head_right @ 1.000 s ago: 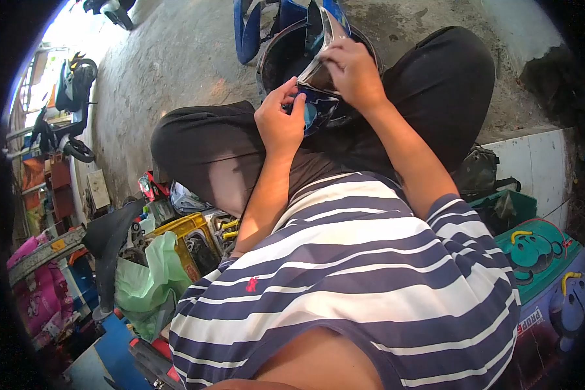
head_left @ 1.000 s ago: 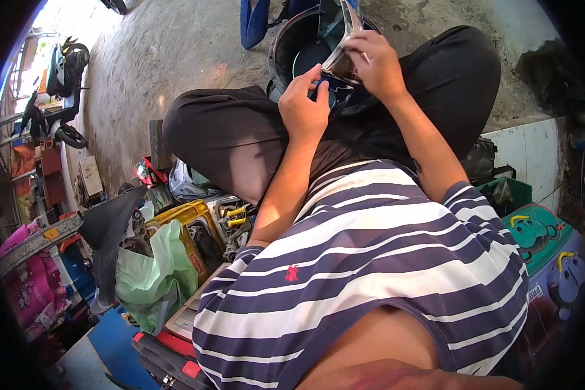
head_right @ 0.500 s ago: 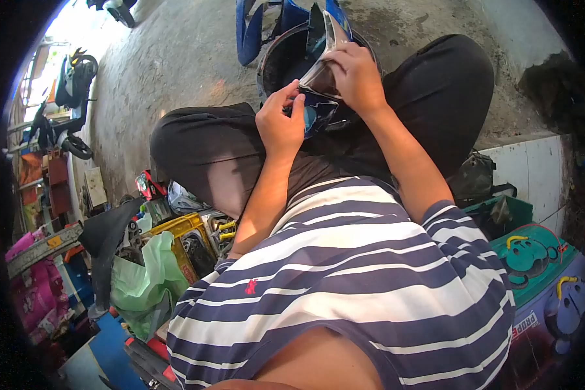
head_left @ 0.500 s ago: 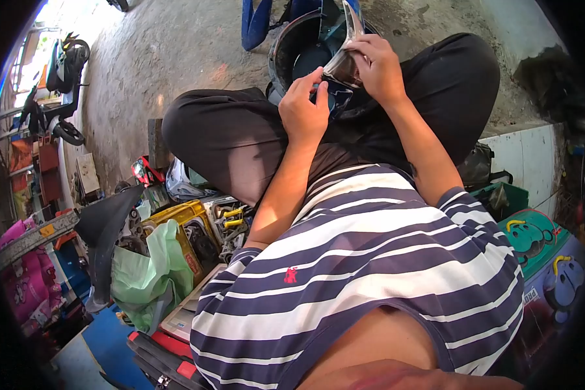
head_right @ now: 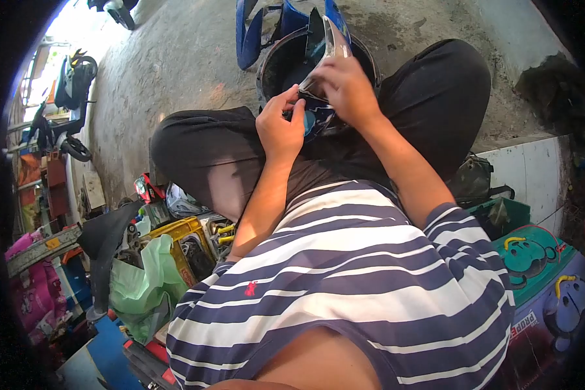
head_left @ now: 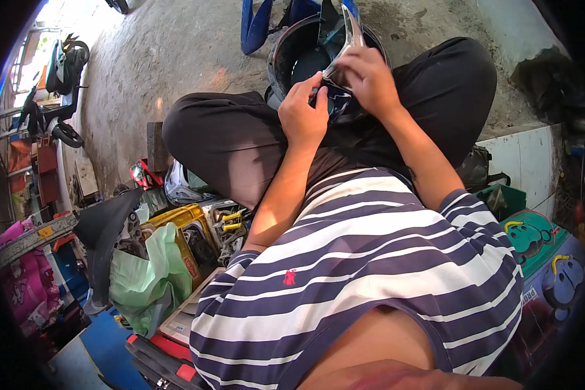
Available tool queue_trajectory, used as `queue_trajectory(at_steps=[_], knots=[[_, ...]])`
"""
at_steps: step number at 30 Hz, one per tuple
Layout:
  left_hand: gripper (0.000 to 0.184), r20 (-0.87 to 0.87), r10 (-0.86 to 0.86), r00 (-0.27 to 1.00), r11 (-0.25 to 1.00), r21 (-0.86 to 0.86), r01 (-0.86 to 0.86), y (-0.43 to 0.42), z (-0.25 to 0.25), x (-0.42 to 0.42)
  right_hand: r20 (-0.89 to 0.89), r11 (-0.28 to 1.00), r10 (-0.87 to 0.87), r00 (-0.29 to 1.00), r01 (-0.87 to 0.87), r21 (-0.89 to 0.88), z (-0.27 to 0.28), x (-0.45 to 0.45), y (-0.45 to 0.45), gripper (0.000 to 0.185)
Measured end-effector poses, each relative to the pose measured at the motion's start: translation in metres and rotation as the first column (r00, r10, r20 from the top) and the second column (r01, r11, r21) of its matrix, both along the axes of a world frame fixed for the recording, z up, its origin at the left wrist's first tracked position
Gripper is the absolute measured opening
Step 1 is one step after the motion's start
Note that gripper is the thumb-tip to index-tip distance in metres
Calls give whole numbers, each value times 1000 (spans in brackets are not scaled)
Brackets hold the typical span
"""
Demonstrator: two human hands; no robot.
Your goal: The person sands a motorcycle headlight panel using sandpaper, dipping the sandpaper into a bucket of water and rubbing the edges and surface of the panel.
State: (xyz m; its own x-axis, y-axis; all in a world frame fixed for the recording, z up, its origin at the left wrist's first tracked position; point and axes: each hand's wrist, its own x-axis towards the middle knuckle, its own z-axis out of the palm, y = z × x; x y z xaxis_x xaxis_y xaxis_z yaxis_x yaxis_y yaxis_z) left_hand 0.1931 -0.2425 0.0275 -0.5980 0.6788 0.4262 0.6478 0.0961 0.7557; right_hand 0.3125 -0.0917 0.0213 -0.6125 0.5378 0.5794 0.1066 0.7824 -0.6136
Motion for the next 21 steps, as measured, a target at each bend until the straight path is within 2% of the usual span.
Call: queue_trajectory(at_steps=[2,3,6,7,10,11,14,15,18,19,21], knots=[[33,16,-1,1000,1000,-8,1,-1,4,1,55,984,-175,983,176,-19,-6,-1,12,24],[33,2,8,1000,1000,-5,-8,-2,3,0,21,994,-96,995,94,53,-2,-3,7,24],[33,-17,5,1000,1000,6,-5,1,-2,-1,-14,985,145,989,-143,99,8,0,-16,24],[33,-12,2,1000,1000,9,-2,1,-1,0,-32,984,173,984,-172,40,4,1,-7,24],[31,-2,9,1000,1000,10,-9,-1,-1,1,4,986,-166,986,166,-31,-5,-3,17,27],[31,-2,8,1000,1000,13,-8,0,0,0,-17,991,-128,992,129,47,-9,-5,16,25],[30,7,20,1000,1000,13,-20,2,-2,-2,-85,987,147,985,-141,76,7,-3,-11,19],[29,8,15,1000,1000,8,-15,2,-1,0,-70,989,145,987,-144,7,5,-1,-6,19],[29,10,15,1000,1000,4,-15,0,0,2,-56,987,-148,987,144,-70,-10,-7,24,26],[29,9,14,1000,1000,14,-14,0,-1,1,-57,987,-160,986,159,-10,-10,-9,22,24],[29,-3,4,1000,1000,17,-4,0,-1,-1,-87,997,35,996,-28,78,-4,-9,-4,19]])
